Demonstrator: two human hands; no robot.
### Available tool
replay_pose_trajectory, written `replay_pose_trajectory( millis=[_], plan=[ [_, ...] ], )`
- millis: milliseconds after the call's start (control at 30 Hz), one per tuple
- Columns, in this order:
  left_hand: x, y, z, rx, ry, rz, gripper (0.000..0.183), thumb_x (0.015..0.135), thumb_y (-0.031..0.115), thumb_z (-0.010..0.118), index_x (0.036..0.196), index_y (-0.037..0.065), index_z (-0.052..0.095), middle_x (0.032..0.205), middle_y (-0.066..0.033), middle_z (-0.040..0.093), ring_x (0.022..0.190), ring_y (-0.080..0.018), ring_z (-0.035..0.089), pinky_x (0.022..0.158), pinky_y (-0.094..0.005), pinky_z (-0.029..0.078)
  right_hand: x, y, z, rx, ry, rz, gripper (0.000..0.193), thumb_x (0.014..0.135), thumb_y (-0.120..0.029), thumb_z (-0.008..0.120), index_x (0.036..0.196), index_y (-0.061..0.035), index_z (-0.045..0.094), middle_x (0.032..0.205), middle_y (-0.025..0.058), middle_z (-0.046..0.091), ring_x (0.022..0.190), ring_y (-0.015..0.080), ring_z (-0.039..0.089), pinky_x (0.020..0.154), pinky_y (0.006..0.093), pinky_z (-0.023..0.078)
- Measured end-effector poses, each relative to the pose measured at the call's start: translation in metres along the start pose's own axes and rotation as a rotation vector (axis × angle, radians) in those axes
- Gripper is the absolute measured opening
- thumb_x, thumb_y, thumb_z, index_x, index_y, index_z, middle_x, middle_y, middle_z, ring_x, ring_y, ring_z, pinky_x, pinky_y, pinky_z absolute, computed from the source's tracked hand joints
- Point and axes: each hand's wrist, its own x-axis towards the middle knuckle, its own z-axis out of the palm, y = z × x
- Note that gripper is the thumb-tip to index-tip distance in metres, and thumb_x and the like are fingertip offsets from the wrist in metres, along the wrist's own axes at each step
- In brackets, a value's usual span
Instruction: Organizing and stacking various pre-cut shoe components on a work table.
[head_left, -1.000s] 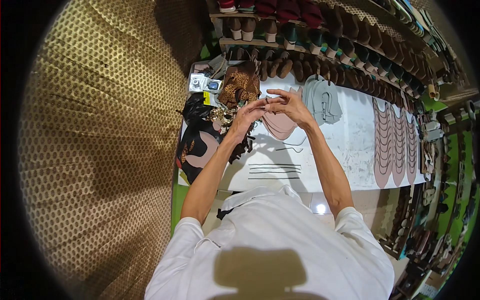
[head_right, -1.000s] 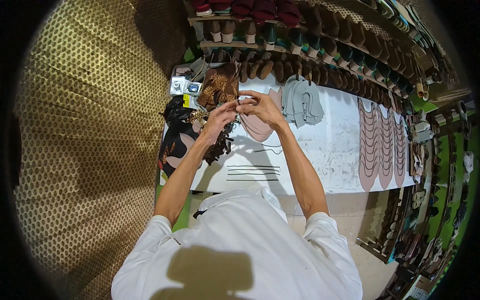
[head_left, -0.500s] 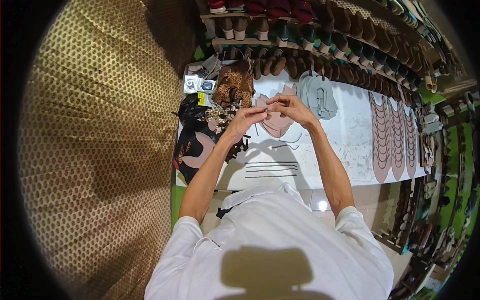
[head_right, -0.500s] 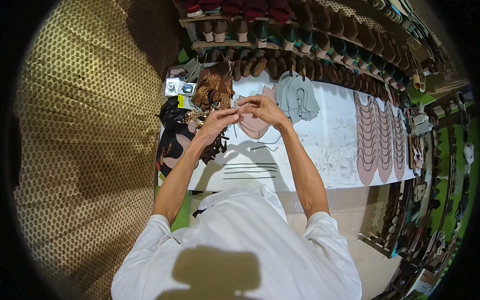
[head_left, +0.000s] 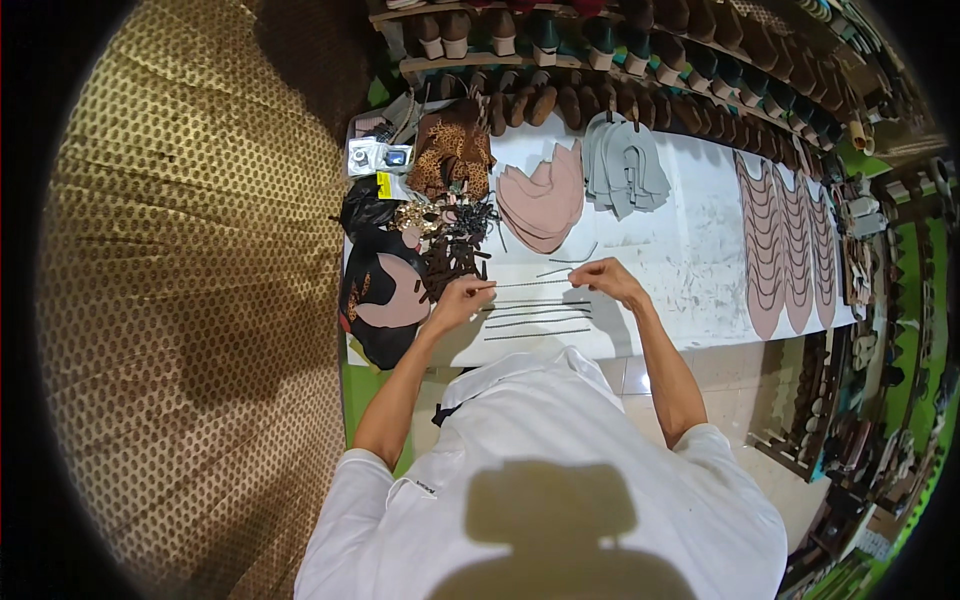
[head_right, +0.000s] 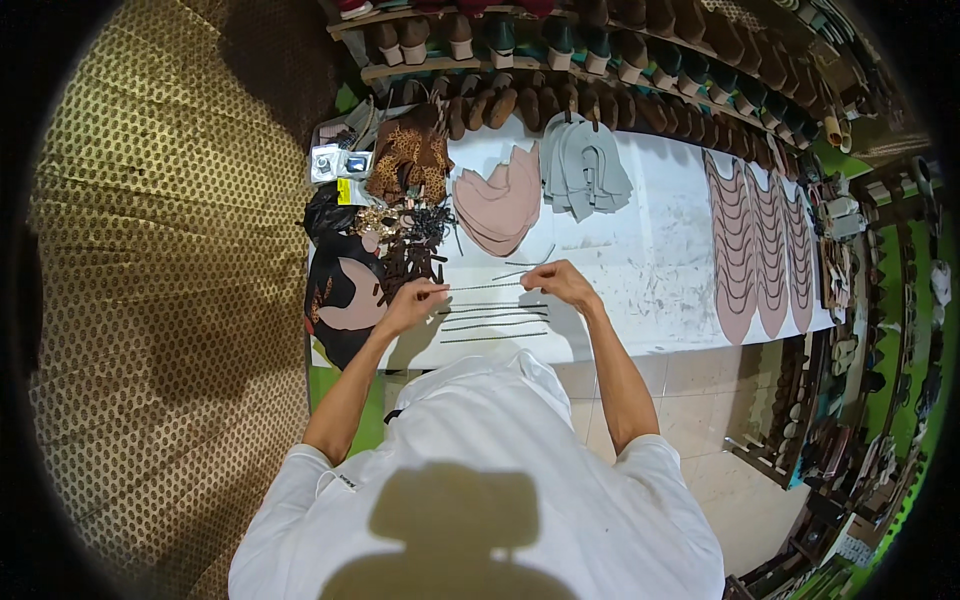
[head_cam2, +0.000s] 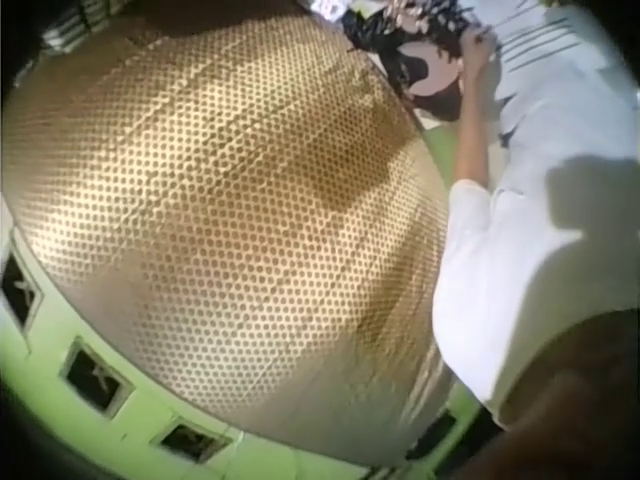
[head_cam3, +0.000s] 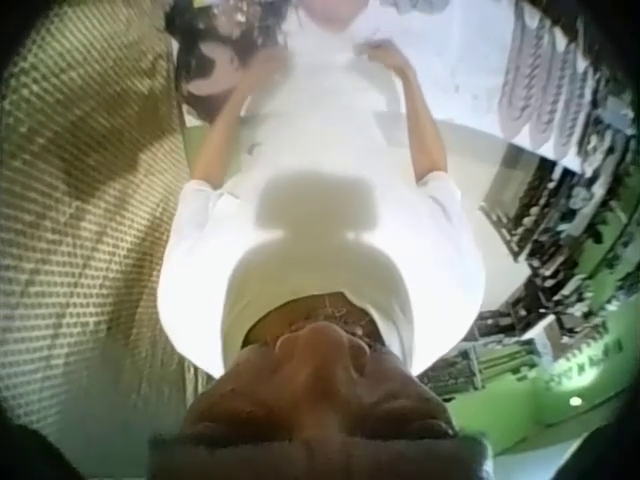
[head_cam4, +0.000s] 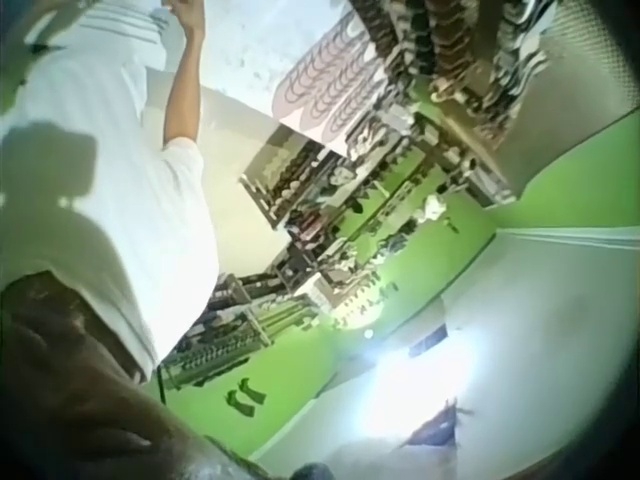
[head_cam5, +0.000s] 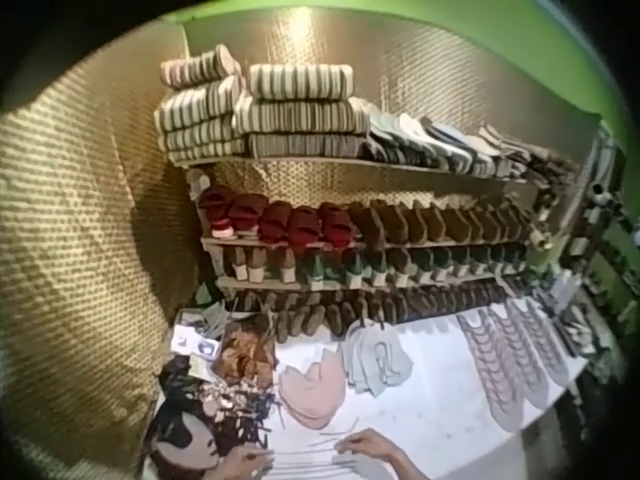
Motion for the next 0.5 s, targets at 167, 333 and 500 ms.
replay_pose_trajectory(
  millis=[167,333,500],
  plan=[
    [-0.01,-0.038,0.026,0.4,0.229,0.227,0.02,0.093,0.019,0.073,0.105,0.004,0.079,0.089,-0.0124,0.061,0.087,-0.0303,0.06,0.08,-0.0424,0.049,0.009,0.048,0.018,-0.174,0.113,-0.062,0.025,0.088,-0.022,0.079,0.102,-0.0012,0.082,0.09,0.0081,0.079,0.083,0.0164,0.072,0.074,0.0296,0.055],
    [-0.011,-0.024,0.037,0.679,0.155,0.217,0.018,0.093,0.011,0.068,0.108,0.007,0.077,0.1,-0.0127,0.061,0.098,-0.0334,0.058,0.085,-0.0458,0.047,0.008,0.061,0.029,-0.349,0.197,-0.042,0.022,0.087,-0.027,0.078,0.099,-0.0093,0.083,0.092,0.0099,0.079,0.083,0.0236,0.075,0.078,0.0363,0.057],
    [-0.014,-0.033,0.037,0.635,0.177,0.217,0.021,0.091,0.009,0.068,0.11,0.005,0.075,0.101,-0.013,0.06,0.099,-0.0331,0.057,0.085,-0.0454,0.047,0.001,0.055,0.029,-0.513,0.24,-0.063,0.023,0.086,-0.029,0.079,0.099,-0.0103,0.082,0.094,0.0107,0.078,0.085,0.0258,0.074,0.078,0.0377,0.057]
  ],
)
